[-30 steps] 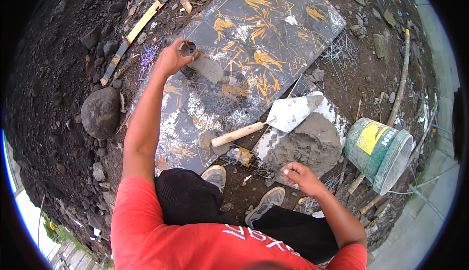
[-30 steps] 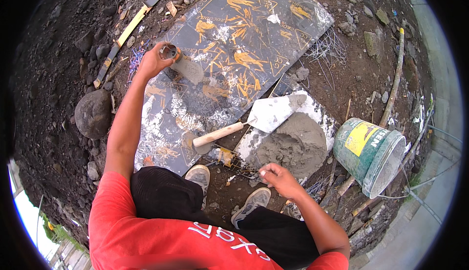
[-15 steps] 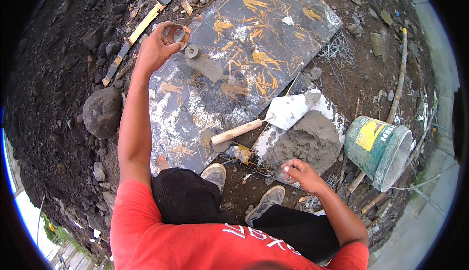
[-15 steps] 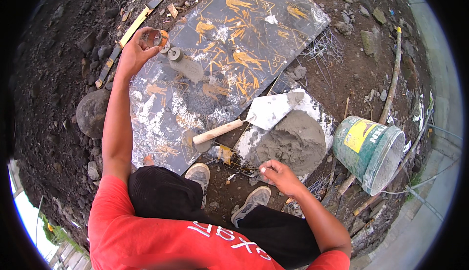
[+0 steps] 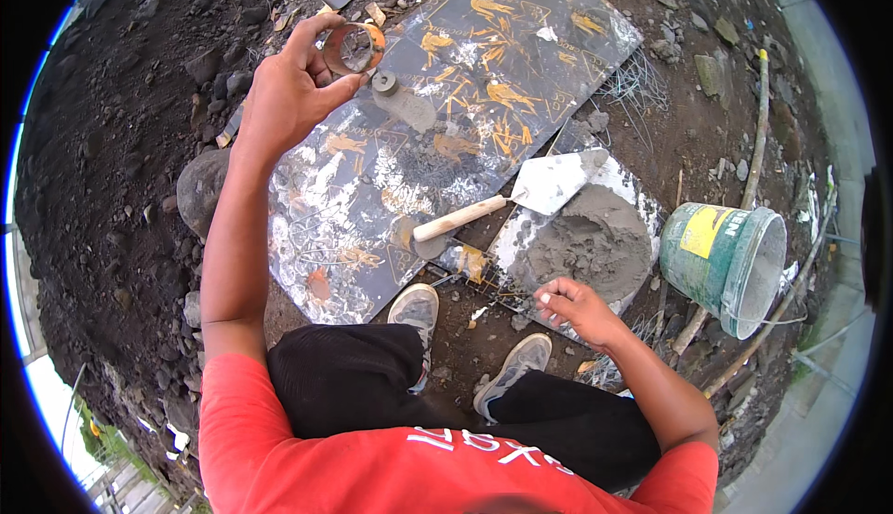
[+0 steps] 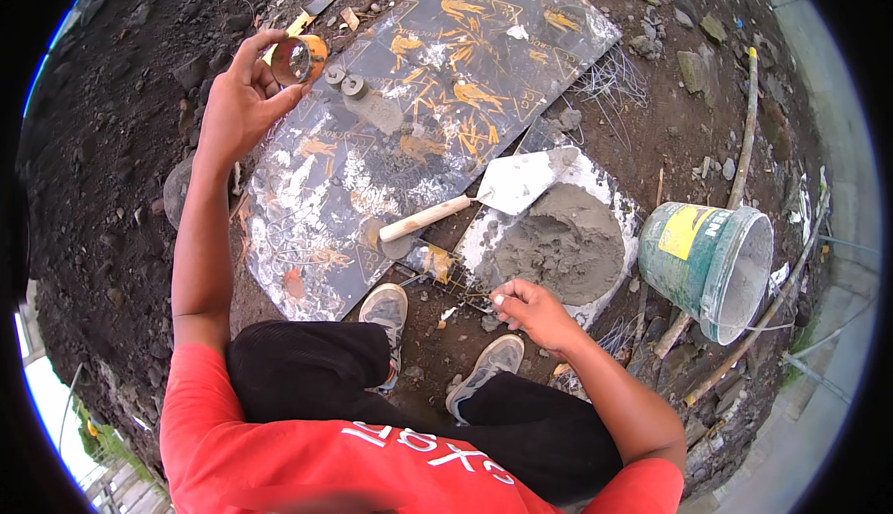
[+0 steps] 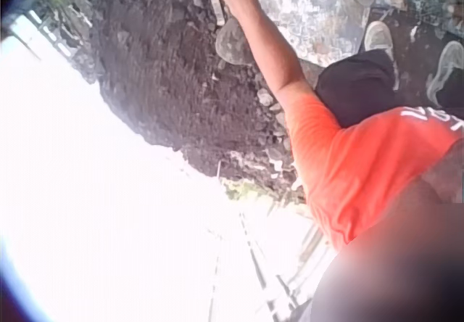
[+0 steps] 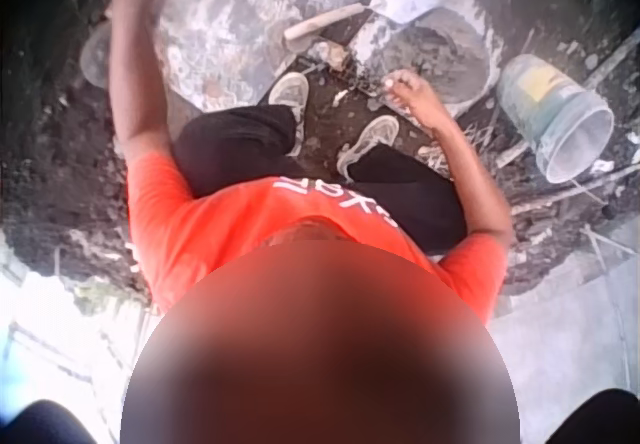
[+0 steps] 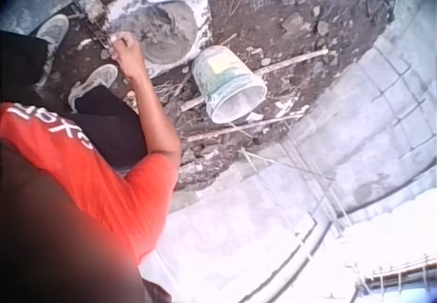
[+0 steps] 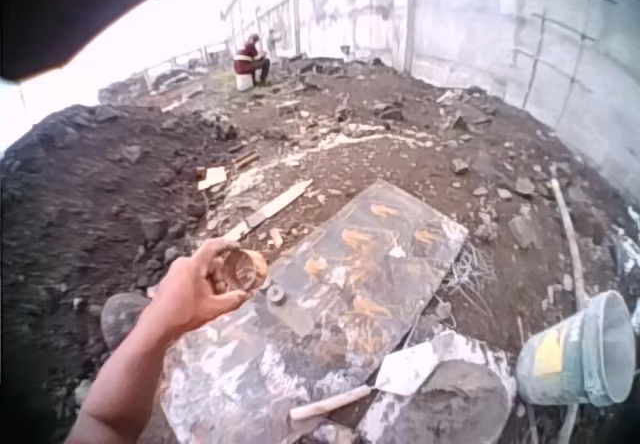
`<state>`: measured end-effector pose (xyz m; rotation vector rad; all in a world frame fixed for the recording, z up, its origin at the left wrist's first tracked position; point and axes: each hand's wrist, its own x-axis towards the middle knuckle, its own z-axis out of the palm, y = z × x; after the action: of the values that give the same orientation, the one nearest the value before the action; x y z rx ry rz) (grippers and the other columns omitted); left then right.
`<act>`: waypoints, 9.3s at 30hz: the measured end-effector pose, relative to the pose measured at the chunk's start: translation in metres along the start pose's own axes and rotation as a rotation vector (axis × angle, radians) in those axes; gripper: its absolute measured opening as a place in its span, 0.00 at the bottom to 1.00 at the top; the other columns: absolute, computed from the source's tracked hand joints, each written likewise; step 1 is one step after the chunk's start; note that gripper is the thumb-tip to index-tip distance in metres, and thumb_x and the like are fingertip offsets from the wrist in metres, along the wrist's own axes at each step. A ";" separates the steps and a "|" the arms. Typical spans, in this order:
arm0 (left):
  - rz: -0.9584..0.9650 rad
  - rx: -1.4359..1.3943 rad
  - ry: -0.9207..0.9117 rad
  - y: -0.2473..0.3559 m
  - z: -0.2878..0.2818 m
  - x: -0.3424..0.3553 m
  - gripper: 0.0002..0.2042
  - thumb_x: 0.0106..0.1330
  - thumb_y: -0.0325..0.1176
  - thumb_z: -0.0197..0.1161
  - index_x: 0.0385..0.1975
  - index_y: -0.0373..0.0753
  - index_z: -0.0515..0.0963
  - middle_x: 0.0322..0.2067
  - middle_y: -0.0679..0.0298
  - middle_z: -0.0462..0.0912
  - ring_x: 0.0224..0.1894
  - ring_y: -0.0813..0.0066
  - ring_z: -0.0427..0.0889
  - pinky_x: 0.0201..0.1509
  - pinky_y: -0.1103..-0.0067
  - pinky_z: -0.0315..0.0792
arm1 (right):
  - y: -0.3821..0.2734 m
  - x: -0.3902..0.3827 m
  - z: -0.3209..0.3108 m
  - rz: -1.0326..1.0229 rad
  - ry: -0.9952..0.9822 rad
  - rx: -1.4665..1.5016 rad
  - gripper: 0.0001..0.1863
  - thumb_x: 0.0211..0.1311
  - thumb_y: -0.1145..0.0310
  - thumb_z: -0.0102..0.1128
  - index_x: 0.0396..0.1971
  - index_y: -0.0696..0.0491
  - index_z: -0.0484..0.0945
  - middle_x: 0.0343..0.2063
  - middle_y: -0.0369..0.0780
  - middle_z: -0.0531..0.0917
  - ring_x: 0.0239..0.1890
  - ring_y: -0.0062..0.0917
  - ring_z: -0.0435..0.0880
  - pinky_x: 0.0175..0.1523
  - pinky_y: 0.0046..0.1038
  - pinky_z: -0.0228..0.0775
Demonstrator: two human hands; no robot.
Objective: The person scoops cement with a trowel and spreads it onto a tile, then places a small cylindrical object on the tile and adjusts it. The person repeats this process with multiple tiles and cylindrical objects.
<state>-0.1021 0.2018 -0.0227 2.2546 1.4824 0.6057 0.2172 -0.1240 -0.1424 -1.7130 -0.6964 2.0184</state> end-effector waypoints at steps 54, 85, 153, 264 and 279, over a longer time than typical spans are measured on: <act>0.718 0.761 -1.237 0.213 0.053 -0.198 0.15 0.47 0.42 0.73 0.32 0.41 0.90 0.35 0.58 0.90 0.38 0.59 0.88 0.39 0.62 0.78 | -0.020 -0.126 0.004 -0.197 0.276 -0.709 0.22 0.70 0.53 0.61 0.49 0.58 0.82 0.39 0.40 0.86 0.44 0.27 0.84 0.49 0.32 0.76; -0.217 -0.825 -0.889 0.204 0.078 -0.165 0.31 0.64 0.49 0.72 0.56 0.31 0.70 0.28 0.68 0.75 0.21 0.85 0.69 0.23 0.85 0.63 | -0.067 -0.136 0.011 -0.961 0.577 -0.862 0.44 0.50 0.54 0.80 0.63 0.60 0.71 0.54 0.49 0.76 0.58 0.43 0.79 0.62 0.38 0.72; 0.142 -0.414 -0.794 0.189 0.052 -0.151 0.41 0.63 0.55 0.68 0.66 0.29 0.65 0.19 0.72 0.69 0.18 0.86 0.64 0.22 0.86 0.56 | 0.329 -0.435 0.050 -0.506 1.930 1.064 0.26 0.70 0.42 0.63 0.22 0.45 0.66 0.10 0.26 0.59 0.10 0.11 0.52 0.15 0.19 0.43; 0.187 0.027 -0.816 0.140 0.041 -0.119 0.16 0.74 0.44 0.61 0.44 0.34 0.80 0.32 0.62 0.85 0.31 0.74 0.84 0.37 0.73 0.77 | 0.620 -0.156 -0.034 0.299 1.360 1.376 0.13 0.64 0.61 0.64 0.40 0.54 0.82 0.31 0.43 0.81 0.31 0.31 0.79 0.32 0.39 0.70; 0.207 0.080 -0.870 0.142 0.044 -0.117 0.18 0.74 0.44 0.61 0.50 0.34 0.81 0.36 0.61 0.86 0.34 0.73 0.85 0.40 0.74 0.78 | 0.620 -0.159 -0.025 0.241 1.373 1.438 0.12 0.65 0.60 0.62 0.36 0.54 0.81 0.27 0.41 0.80 0.27 0.30 0.77 0.28 0.39 0.66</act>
<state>-0.0109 0.0370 -0.0016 2.2721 0.8448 -0.3764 0.2787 -0.7090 -0.3961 -1.5421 1.1375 0.4883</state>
